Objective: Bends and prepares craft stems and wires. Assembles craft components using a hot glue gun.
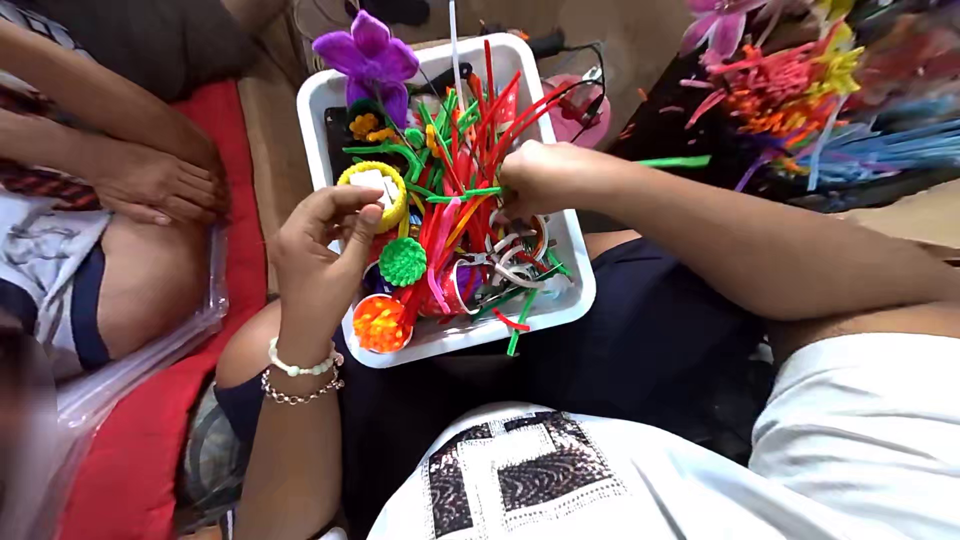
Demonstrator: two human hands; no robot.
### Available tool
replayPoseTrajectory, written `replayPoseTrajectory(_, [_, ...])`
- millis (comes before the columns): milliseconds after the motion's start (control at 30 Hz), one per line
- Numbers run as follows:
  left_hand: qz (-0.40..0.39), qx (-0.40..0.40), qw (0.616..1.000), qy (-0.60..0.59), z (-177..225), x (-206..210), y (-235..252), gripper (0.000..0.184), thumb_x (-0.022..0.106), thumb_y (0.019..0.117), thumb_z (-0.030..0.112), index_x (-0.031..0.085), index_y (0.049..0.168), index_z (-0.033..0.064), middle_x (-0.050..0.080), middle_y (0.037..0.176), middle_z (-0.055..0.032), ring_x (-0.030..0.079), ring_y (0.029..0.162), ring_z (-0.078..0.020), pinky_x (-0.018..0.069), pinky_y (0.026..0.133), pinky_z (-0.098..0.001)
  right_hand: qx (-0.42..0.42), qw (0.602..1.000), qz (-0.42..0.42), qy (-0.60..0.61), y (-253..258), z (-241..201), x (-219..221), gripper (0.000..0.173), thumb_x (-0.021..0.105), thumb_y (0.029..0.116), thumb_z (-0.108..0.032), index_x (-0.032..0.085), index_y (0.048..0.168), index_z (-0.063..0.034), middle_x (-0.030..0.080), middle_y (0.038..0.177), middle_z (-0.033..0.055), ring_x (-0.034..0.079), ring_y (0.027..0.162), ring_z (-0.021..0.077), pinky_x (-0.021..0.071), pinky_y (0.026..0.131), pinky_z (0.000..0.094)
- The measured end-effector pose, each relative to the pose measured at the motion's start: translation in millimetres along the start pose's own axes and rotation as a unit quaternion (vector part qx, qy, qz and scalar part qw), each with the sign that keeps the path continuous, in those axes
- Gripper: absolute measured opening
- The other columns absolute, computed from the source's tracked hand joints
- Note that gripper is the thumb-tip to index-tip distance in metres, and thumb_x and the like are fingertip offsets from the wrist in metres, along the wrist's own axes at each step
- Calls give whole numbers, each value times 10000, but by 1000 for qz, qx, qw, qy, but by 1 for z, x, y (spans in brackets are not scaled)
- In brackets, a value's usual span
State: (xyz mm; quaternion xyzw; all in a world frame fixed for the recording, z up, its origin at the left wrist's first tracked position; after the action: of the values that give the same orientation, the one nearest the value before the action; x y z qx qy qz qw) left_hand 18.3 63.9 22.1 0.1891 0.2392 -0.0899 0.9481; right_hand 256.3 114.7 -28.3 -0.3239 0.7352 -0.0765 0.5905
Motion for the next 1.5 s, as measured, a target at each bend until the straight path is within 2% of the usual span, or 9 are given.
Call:
replayPoseTrajectory(367, [18,110,986,125,15,9,1,212,637,1013,158,718,1165,35,699,1147,-101,684,1041,-150,584,908,-318,67,984,157,-59,-88,36,-98,178,701,976,-159,697,850,-32,662,763,153,660,754,357,514,683,609])
replayPoseTrajectory(600, [15,278,895,349,105,36,21,477,513,1066,303,508,1500,106,383,1619,-176,231,1542,-416,85,1236,-658,-159,948,266,-69,-120,-32,-93,88,645,975,-187,712,962,-132,657,760,57,656,691,269,510,597,520])
replayPoseTrajectory(700, [-43,254,895,363,105,46,30,351,543,1033,116,635,1371,102,629,1340,-145,547,1313,-357,337,1145,-597,-288,922,257,-41,-115,-52,-87,141,580,992,-204,703,967,-139,621,743,-15,566,615,124,482,565,359])
replayPoseTrajectory(733, [-60,245,904,344,99,46,31,284,552,1014,60,694,1257,100,673,1114,-132,652,1046,-320,484,946,-528,-312,916,253,-20,-115,-52,-88,157,575,1004,-217,701,980,-126,619,749,-24,551,616,91,473,565,314])
replayPoseTrajectory(800, [-89,231,925,287,86,43,29,253,532,1022,47,732,1169,97,653,906,-109,653,759,-269,535,646,-434,-352,903,236,67,-113,-45,-91,234,570,1033,-284,695,1074,-90,639,804,-43,556,659,22,480,589,221])
replayPoseTrajectory(900, [-72,235,948,199,74,29,18,293,492,1044,105,749,1186,105,690,932,-73,651,807,-185,532,701,-357,-381,866,153,287,-99,-30,-92,391,354,1120,-325,577,1282,-48,634,928,-61,533,723,-28,456,612,147])
replayPoseTrajectory(1000, [-15,242,962,125,73,15,13,278,491,1072,126,748,1143,45,698,908,-71,637,834,-118,523,785,-274,-397,813,142,402,-81,-33,-87,360,321,1113,-159,641,1186,-11,627,865,-45,509,672,-22,424,576,148])
replayPoseTrajectory(1333, [-14,147,989,20,60,25,8,289,518,1082,180,525,1284,-25,684,903,-18,669,780,-52,594,714,-226,-372,890,158,214,-83,-76,-55,237,421,1109,-176,618,1122,-44,617,738,-40,591,646,5,526,618,169])
replayPoseTrajectory(1500, [1,171,985,17,60,25,10,246,520,1071,125,647,1207,-37,706,984,-47,648,864,-28,531,740,-172,-363,891,178,205,-79,-77,-51,274,406,1112,-157,647,1130,-28,632,765,-32,598,674,6,530,645,169])
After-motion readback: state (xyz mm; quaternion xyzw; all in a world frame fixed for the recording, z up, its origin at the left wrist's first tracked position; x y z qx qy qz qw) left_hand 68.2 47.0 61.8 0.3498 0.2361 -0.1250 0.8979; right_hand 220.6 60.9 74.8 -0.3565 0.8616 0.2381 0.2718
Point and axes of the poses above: each hand's wrist, its own y-axis towards the middle knuckle, its own x-axis out of the palm, z = x × y, the point moved 7 cm from there along y, towards the middle knuckle
